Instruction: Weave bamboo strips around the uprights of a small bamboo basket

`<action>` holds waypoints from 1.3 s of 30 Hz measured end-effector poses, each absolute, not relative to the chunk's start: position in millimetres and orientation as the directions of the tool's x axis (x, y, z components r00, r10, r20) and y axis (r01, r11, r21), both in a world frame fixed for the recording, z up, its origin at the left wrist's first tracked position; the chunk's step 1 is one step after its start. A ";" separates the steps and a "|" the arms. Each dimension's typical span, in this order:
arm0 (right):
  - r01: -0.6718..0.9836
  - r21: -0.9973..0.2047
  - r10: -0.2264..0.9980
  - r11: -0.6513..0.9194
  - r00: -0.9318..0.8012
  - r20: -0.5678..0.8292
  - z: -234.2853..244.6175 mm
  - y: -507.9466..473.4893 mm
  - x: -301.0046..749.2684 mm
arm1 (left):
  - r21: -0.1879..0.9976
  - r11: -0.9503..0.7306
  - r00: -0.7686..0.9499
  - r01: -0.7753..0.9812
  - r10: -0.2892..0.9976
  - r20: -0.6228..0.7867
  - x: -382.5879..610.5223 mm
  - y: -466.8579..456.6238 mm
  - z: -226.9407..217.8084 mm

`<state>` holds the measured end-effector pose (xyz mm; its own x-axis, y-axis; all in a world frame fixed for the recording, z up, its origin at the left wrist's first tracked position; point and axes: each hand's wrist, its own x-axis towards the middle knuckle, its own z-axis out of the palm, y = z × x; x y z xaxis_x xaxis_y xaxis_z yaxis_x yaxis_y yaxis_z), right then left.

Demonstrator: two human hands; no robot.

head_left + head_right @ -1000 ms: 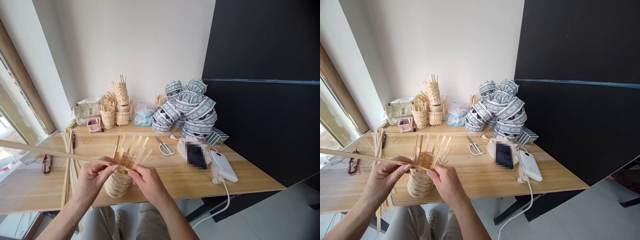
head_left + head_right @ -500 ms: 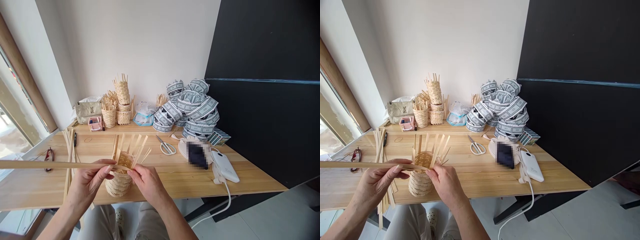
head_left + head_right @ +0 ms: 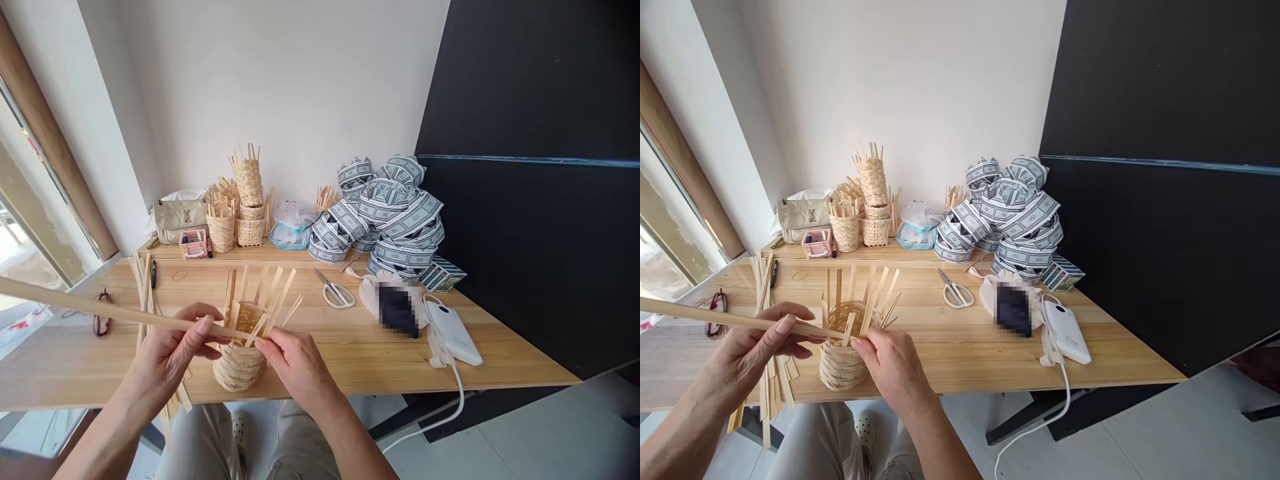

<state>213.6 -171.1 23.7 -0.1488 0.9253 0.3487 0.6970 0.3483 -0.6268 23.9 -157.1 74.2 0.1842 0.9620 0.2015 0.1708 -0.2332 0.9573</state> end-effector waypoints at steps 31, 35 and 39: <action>0.783 -0.450 0.900 0.429 -0.325 0.291 20.4 -173.6 203.5 | 0.903 0.203 0.222 -0.379 0.967 -0.125 0.2 -159.4 16.5; 0.819 -0.360 0.890 0.448 -0.369 0.268 17.8 -172.1 200.4 | 0.868 0.235 0.190 -0.438 0.968 -0.166 -0.9 -159.1 6.7; 0.806 -0.365 0.877 0.467 -0.370 0.306 16.5 -168.3 204.4 | 0.959 0.037 -0.001 -0.281 0.999 -0.038 0.1 -153.0 -3.0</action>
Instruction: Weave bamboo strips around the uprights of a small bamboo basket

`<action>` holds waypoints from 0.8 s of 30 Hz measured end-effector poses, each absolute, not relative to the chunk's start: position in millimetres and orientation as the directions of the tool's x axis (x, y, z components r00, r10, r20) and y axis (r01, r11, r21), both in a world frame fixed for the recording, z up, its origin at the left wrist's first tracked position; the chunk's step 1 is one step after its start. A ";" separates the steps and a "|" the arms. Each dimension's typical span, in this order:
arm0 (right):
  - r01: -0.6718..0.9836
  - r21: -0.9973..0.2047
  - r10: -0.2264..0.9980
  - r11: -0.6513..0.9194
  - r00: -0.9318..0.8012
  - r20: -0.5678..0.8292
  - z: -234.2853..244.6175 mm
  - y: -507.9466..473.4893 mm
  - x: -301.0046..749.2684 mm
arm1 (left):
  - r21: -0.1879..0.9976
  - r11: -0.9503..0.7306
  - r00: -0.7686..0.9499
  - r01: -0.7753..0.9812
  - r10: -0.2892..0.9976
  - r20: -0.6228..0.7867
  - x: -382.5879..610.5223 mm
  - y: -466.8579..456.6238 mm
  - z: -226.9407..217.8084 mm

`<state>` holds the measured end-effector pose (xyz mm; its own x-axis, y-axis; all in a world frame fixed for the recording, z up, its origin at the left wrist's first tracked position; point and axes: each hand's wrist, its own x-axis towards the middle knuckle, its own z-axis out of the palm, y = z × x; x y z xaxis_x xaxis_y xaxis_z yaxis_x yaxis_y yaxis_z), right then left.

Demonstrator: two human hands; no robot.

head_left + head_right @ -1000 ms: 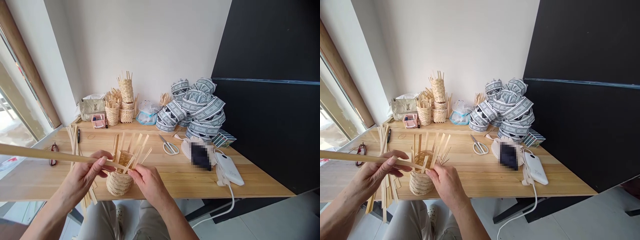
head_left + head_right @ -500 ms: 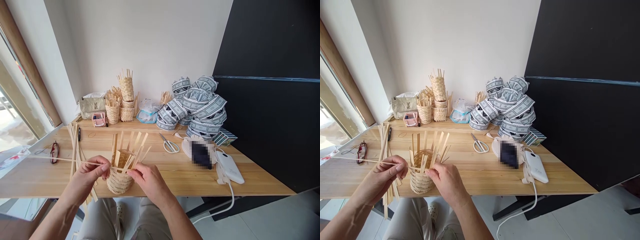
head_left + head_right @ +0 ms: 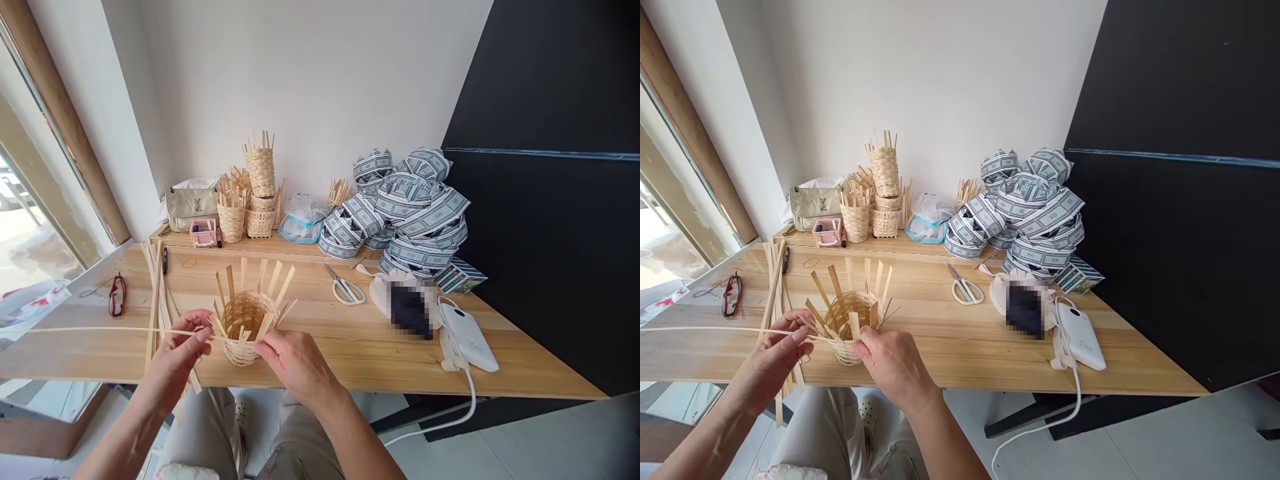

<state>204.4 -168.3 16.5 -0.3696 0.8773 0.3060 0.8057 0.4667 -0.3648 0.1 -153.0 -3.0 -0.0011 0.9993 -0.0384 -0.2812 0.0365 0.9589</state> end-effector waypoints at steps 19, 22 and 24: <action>0.429 -0.763 0.782 0.484 0.179 0.597 -7.6 -151.2 222.6 | 0.937 -0.327 0.079 0.120 0.944 0.319 35.4 -137.1 2.0; 0.563 -0.601 0.649 0.567 0.145 0.747 -2.0 -162.5 214.6 | 0.933 -0.337 0.061 0.125 0.941 0.332 39.6 -136.3 3.1; 0.599 -0.503 0.611 0.623 0.029 0.791 2.2 -166.5 212.0 | 0.933 -0.335 0.075 0.130 0.942 0.328 41.5 -136.5 4.3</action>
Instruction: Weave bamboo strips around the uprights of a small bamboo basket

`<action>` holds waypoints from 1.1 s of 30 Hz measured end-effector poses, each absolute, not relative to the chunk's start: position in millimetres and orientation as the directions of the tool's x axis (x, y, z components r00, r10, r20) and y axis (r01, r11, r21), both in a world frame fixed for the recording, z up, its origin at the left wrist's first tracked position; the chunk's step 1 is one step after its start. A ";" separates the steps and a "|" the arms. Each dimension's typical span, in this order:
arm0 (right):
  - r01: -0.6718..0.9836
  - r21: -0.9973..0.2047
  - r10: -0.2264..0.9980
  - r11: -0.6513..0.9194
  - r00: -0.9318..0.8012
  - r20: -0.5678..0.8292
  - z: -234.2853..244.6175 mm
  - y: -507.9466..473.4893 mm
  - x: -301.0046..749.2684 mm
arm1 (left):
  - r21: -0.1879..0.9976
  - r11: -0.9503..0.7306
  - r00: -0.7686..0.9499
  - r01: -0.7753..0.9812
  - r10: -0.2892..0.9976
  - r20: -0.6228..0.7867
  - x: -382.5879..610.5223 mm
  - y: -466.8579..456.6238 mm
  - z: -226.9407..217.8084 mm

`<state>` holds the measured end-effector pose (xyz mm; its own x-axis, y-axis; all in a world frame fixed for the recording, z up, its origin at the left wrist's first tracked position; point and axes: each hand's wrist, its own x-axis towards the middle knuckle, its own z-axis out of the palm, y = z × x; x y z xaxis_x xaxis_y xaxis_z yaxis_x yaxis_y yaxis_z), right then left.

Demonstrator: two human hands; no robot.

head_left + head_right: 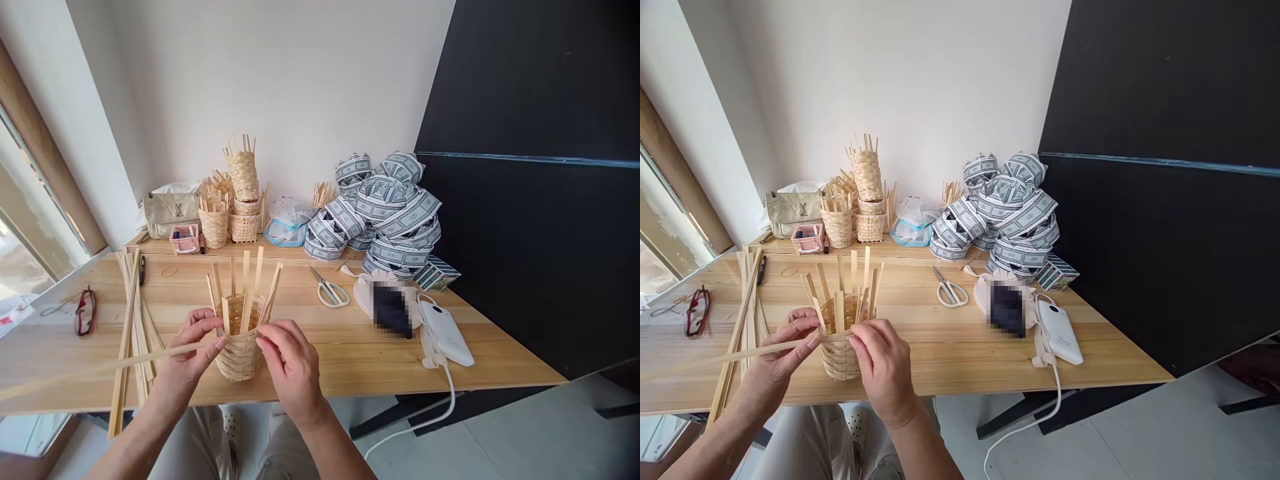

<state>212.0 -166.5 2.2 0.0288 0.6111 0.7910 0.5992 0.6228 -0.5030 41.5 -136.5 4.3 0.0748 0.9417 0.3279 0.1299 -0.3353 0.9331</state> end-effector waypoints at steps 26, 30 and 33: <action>0.656 -0.292 0.580 0.696 -0.275 0.767 -1.8 -171.8 205.1 | 0.680 -0.615 0.169 0.399 0.778 0.605 45.4 -135.8 -7.5; 0.698 -0.255 0.629 0.669 -0.349 0.695 -1.0 -168.8 205.6 | 0.566 -0.693 0.275 0.446 0.708 0.650 36.6 -136.5 -6.1; 0.697 -0.261 0.647 0.668 -0.370 0.667 2.1 -168.1 204.8 | 0.456 -0.749 0.297 0.480 0.628 0.719 27.3 -138.1 1.1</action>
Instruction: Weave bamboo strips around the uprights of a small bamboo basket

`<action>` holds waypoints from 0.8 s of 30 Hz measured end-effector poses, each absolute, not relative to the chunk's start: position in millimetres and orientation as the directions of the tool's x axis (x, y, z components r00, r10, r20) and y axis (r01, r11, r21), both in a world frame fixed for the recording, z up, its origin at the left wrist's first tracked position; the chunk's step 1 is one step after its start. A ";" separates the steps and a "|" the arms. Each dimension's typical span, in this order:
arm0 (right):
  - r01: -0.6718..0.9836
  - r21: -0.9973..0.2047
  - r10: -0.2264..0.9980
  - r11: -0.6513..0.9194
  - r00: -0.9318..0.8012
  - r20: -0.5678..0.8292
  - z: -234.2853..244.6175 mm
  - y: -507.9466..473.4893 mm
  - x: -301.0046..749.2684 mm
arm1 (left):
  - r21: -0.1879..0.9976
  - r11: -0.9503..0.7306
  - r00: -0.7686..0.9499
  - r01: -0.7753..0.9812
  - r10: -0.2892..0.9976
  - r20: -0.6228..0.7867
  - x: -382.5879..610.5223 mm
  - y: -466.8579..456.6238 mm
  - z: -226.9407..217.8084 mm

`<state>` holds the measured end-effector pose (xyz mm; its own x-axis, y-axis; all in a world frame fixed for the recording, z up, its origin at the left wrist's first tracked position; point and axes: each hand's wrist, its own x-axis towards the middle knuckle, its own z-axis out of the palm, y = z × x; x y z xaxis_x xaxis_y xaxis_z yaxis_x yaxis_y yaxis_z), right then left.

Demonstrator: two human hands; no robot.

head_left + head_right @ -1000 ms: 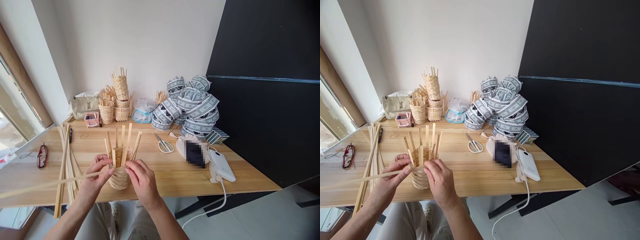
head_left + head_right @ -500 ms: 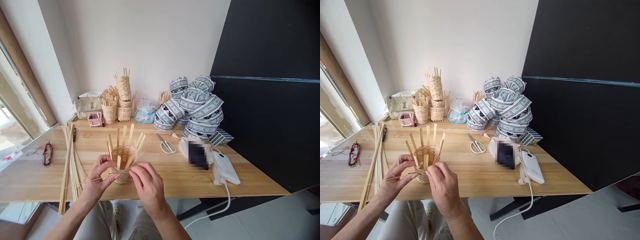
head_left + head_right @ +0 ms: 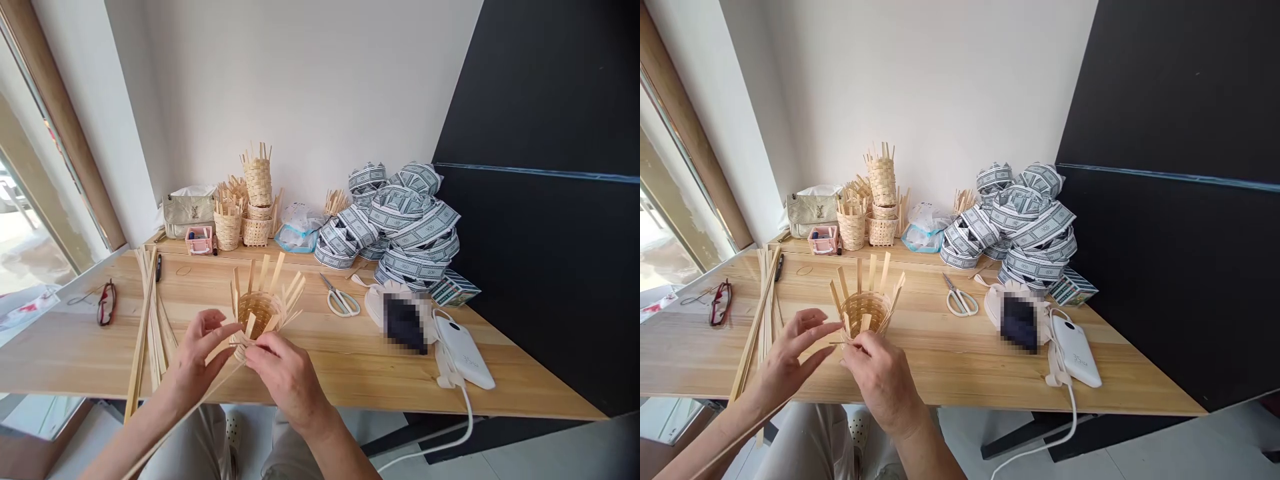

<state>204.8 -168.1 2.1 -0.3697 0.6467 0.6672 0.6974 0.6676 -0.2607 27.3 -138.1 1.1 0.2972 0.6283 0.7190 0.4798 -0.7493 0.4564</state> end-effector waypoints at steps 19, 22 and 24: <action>0.728 -0.090 0.528 0.680 -0.400 0.749 2.9 -166.3 199.6 | 0.851 -0.521 0.240 0.058 0.835 0.495 43.6 -133.0 14.1; 0.741 -0.101 0.518 0.663 -0.357 0.778 2.0 -165.6 198.6 | 0.918 -0.396 0.134 -0.009 0.909 0.394 46.4 -144.8 4.7; 0.755 -0.136 0.533 0.641 -0.311 0.787 0.9 -165.7 197.4 | 0.938 -0.339 0.085 -0.069 0.935 0.344 49.0 -152.7 -2.0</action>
<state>197.4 -165.7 0.9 -0.3110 0.5327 0.7871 0.7551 0.6414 -0.1357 49.0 -152.7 -2.0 0.0849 0.9351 0.3442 -0.0692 -0.3391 0.9382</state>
